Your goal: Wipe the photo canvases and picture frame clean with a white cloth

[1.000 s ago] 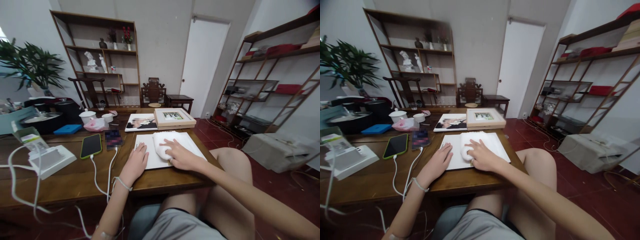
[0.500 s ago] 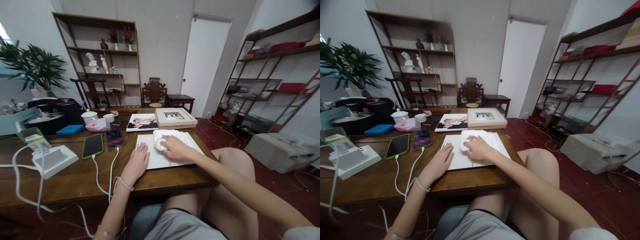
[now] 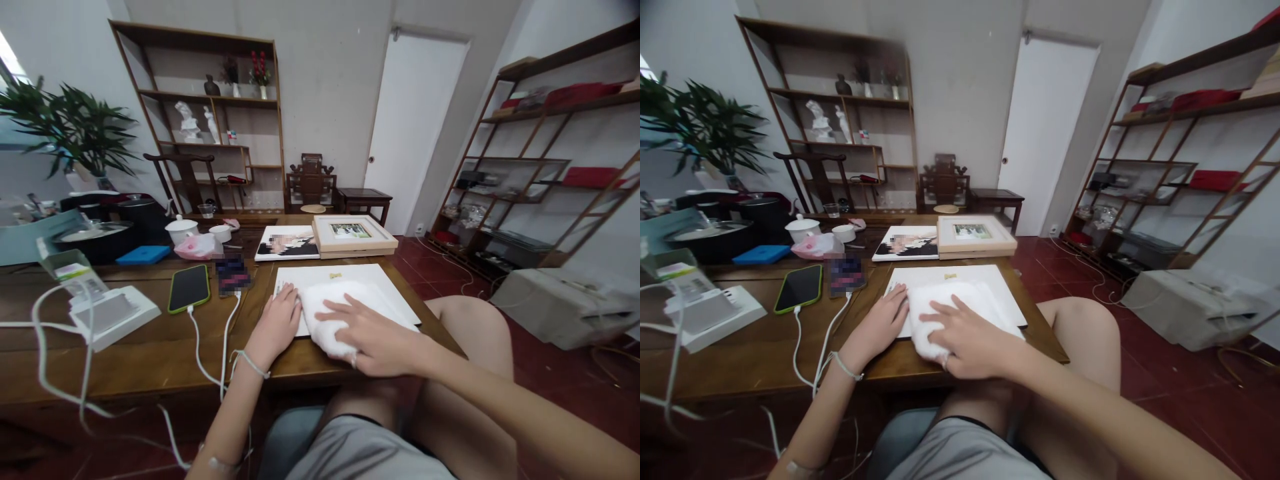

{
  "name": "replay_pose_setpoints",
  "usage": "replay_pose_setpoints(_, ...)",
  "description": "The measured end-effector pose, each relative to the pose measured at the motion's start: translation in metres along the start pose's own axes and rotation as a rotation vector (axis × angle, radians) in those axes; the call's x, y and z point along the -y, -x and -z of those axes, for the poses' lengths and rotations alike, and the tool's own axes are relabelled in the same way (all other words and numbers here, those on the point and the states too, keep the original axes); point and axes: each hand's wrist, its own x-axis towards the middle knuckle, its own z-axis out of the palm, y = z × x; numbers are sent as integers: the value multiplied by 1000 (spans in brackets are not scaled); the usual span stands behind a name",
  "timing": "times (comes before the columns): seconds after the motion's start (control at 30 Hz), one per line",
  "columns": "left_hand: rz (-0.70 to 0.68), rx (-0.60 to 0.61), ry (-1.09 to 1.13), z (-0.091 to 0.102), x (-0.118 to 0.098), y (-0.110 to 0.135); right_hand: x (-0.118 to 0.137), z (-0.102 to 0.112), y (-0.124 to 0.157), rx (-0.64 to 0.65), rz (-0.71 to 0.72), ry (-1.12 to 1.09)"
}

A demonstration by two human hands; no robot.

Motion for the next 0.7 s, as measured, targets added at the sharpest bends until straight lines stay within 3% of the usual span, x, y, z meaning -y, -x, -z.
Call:
replay_pose_setpoints(0.1, -2, -8, -9, 0, 0, 0, 15, 6, 13, 34, 10, -16)
replay_pose_setpoints(0.17, -5, -12, -7, 0, 0, 0, 12, 7, 10, 31, -8, -20)
replay_pose_setpoints(0.5, -9, -35, 20, -5, 6, 0, -72, -12, -69, -90, -284, 143)
replay_pose_setpoints(0.6, -12, -66, 58, -4, 6, -1, -75, -14, -88, -97, -306, 148)
replay_pose_setpoints(0.7, -13, -197, 119, -1, 6, -2, -61, -14, -94, -84, -248, 141)
